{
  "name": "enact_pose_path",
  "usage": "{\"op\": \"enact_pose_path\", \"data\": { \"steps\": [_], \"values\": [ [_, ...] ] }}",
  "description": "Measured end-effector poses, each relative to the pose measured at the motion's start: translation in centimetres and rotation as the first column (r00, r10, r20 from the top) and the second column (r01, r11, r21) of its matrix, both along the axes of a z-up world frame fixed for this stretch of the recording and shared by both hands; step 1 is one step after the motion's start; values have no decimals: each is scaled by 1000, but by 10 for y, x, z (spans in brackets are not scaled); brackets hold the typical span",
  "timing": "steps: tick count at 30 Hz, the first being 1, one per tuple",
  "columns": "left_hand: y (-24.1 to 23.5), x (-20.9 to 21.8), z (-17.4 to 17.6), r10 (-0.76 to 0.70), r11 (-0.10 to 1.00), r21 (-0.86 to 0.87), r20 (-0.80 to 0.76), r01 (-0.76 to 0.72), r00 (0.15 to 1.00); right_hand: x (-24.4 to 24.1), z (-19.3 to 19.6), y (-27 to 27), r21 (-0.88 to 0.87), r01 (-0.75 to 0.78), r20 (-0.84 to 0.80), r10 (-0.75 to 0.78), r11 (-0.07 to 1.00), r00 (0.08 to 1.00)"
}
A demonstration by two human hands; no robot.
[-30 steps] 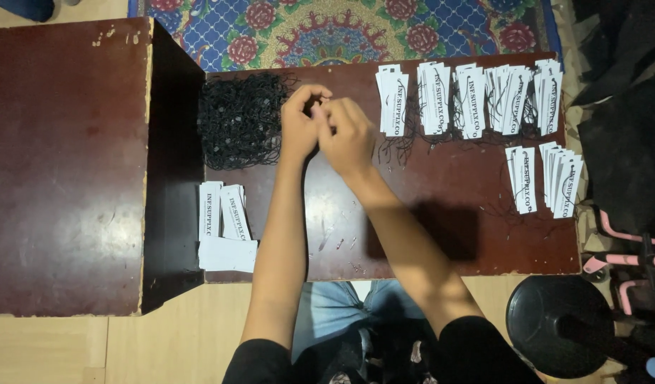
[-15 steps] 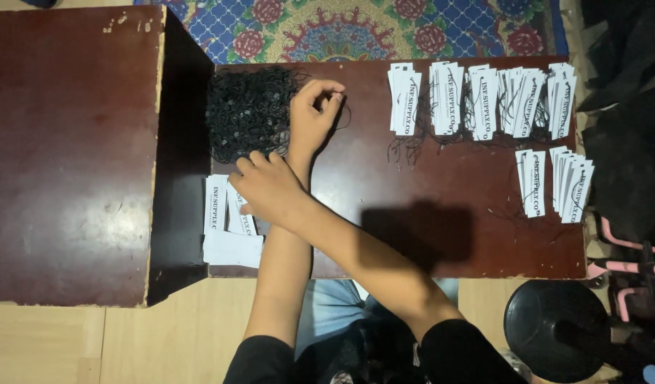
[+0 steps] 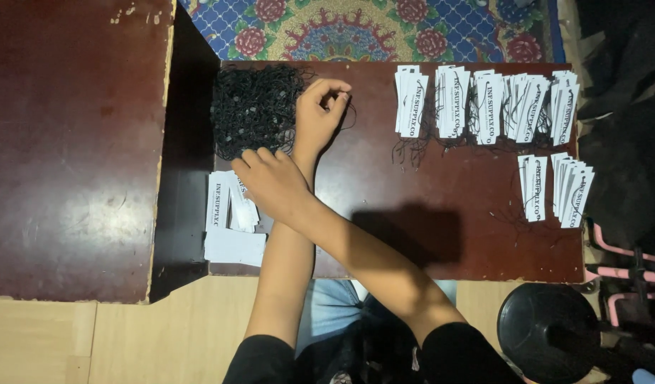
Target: The person sits on the floor and repeatedly picks up small white tags and black cords, threading the cords through the tags and placing them in a pile. The process is repetitive and involves handling many identical items.
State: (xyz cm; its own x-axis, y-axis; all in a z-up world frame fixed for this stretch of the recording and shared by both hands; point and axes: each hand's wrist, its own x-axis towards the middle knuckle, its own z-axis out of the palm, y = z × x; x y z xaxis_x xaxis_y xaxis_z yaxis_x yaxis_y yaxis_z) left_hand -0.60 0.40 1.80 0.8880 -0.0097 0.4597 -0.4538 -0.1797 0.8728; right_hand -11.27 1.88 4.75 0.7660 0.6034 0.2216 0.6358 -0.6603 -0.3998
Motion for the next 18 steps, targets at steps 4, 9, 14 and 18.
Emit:
{"op": "enact_pose_path", "data": {
  "steps": [4, 9, 14, 18],
  "values": [
    [1, 2, -5, -7, 1000, 8, -22, 7, 1000, 0, 8, -5, 127, 43, 27, -47, 991, 999],
    [2, 7, -13, -13, 1000, 21, -49, 14, 999, 14, -1, -19, 720, 282, -389, 32, 634, 921],
    [-1, -6, 26, -5, 999, 48, -86, 9, 996, 44, 6, -87, 793, 436, -390, -195, 425, 900],
    [2, 2, -1, 20, 1000, 15, -24, -19, 1000, 61, -6, -126, 816, 523, -392, -430, 245, 813]
  ]
}}
